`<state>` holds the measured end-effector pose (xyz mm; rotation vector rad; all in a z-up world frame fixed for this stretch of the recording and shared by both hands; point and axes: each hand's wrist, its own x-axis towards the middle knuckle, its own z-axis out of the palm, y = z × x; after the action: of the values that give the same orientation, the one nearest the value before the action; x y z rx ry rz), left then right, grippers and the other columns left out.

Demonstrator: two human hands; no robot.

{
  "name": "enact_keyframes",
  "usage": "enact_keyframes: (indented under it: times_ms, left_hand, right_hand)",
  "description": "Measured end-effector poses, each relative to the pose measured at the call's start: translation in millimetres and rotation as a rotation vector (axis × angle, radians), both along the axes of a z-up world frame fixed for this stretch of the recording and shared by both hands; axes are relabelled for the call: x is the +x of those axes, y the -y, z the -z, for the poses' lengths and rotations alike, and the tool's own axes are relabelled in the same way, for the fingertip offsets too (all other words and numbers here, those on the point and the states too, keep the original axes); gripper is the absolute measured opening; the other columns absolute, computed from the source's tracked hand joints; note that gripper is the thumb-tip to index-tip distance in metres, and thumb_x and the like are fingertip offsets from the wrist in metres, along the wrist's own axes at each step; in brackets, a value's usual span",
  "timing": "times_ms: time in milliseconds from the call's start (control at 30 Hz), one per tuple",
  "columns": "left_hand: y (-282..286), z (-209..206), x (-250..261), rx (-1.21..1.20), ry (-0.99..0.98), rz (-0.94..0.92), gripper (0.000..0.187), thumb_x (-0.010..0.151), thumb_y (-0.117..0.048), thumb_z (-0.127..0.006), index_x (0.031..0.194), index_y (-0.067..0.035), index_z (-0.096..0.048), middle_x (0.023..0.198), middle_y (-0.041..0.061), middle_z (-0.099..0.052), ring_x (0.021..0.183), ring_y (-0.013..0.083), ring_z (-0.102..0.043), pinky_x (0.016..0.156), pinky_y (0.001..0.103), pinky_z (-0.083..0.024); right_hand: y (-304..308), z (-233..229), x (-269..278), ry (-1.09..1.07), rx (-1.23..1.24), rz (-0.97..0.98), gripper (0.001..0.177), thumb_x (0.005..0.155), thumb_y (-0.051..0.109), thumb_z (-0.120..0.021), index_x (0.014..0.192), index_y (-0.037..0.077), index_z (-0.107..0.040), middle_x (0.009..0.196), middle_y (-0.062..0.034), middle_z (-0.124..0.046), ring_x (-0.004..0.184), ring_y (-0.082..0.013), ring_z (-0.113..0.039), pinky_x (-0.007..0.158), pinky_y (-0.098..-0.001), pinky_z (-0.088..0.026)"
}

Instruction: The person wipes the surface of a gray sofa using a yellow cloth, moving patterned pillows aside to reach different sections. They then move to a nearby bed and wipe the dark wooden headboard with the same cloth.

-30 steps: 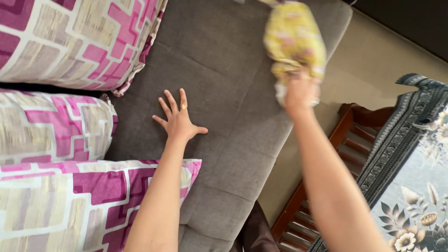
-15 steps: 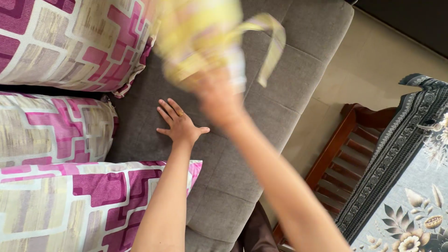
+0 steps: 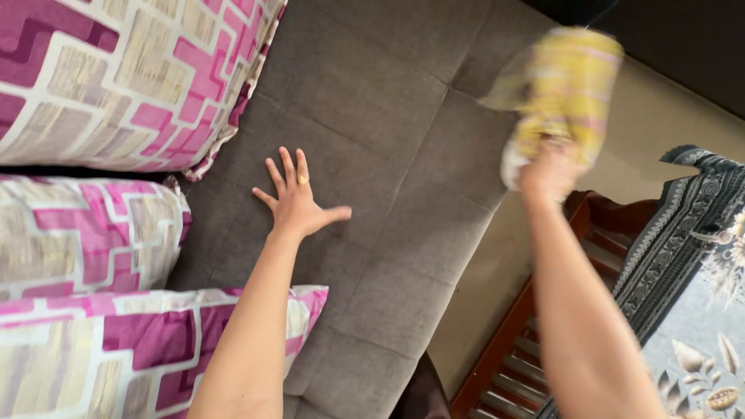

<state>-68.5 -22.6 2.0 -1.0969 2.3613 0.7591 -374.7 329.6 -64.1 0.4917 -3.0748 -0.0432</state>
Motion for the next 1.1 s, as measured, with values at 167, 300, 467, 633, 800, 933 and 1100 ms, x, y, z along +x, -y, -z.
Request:
enact_keyframes:
  times_ms: [167,300,467,633,800,933,1100]
  left_hand:
    - [1,38,-38,-0.085,-0.127,-0.059,0.149,0.061,-0.070,-0.087,0.164,-0.011,0.004,0.172,0.018,0.012,0.157,0.0416,0.014,0.115,0.081,0.001]
    - [9,37,-81,-0.036,-0.104,-0.085,0.156,0.059,-0.070,-0.090,0.161,-0.008,0.010,0.170,0.017,0.016,0.155,0.0445,0.016,0.113,0.083,-0.002]
    - [21,6,-122,0.058,0.084,-0.166,0.161,0.054,-0.057,-0.098,0.162,-0.026,0.018,0.169,0.015,0.026,0.151,0.0547,0.022,0.103,0.090,-0.011]
    - [22,-6,-135,0.037,0.135,-0.212,0.164,0.046,-0.054,-0.100,0.162,-0.041,0.015,0.170,0.016,0.027,0.150,0.0588,0.019,0.100,0.092,-0.019]
    - [25,19,-139,0.009,0.164,-0.197,0.149,0.062,-0.072,-0.090,0.161,-0.031,0.012,0.169,0.016,0.023,0.147,0.0636,0.018,0.098,0.094,-0.019]
    - [30,37,-140,-0.079,0.175,-0.127,0.128,0.079,-0.074,-0.080,0.160,-0.030,0.009,0.169,0.019,0.022,0.143,0.0680,0.018,0.086,0.097,-0.022]
    - [30,-4,-149,0.039,0.271,-0.170,0.159,0.050,-0.056,-0.098,0.163,-0.040,0.012,0.169,0.020,0.021,0.149,0.0633,0.011,0.098,0.090,-0.027]
  right_hand:
    - [-25,-32,-38,-0.034,-0.431,0.297,0.052,0.095,0.000,-0.062,0.146,0.010,-0.064,0.161,-0.0243,-0.033,0.146,-0.0493,-0.036,0.122,-0.0523,-0.034]
    - [39,-65,-45,-0.201,-0.597,0.146,0.067,0.092,-0.009,-0.059,0.155,0.013,-0.060,0.160,-0.0199,-0.037,0.145,-0.0419,-0.043,0.123,-0.0473,-0.039]
    - [145,-94,-43,-0.361,-0.792,-0.283,0.059,0.098,-0.009,-0.064,0.155,0.008,-0.057,0.162,-0.0187,-0.037,0.152,-0.0387,-0.040,0.129,-0.0456,-0.040]
    - [264,-98,-17,-0.155,-0.697,-0.542,0.039,0.095,0.015,-0.084,0.131,0.015,-0.069,0.134,-0.0102,-0.063,0.134,-0.0348,-0.056,0.113,-0.0466,-0.049]
    - [377,-50,69,0.022,-0.202,-0.771,0.062,0.070,0.021,-0.073,0.131,0.033,-0.067,0.136,-0.0075,-0.052,0.133,-0.0432,-0.043,0.093,-0.0716,-0.038]
    - [370,-13,92,-0.011,-0.184,-0.683,0.043,0.083,0.025,-0.065,0.125,0.034,-0.069,0.150,-0.0054,-0.046,0.131,-0.0421,-0.043,0.088,-0.0720,-0.041]
    - [300,5,77,-0.035,-0.221,-0.602,0.036,0.087,0.022,-0.065,0.123,0.027,-0.072,0.150,-0.0083,-0.050,0.127,-0.0401,-0.046,0.094,-0.0677,-0.043]
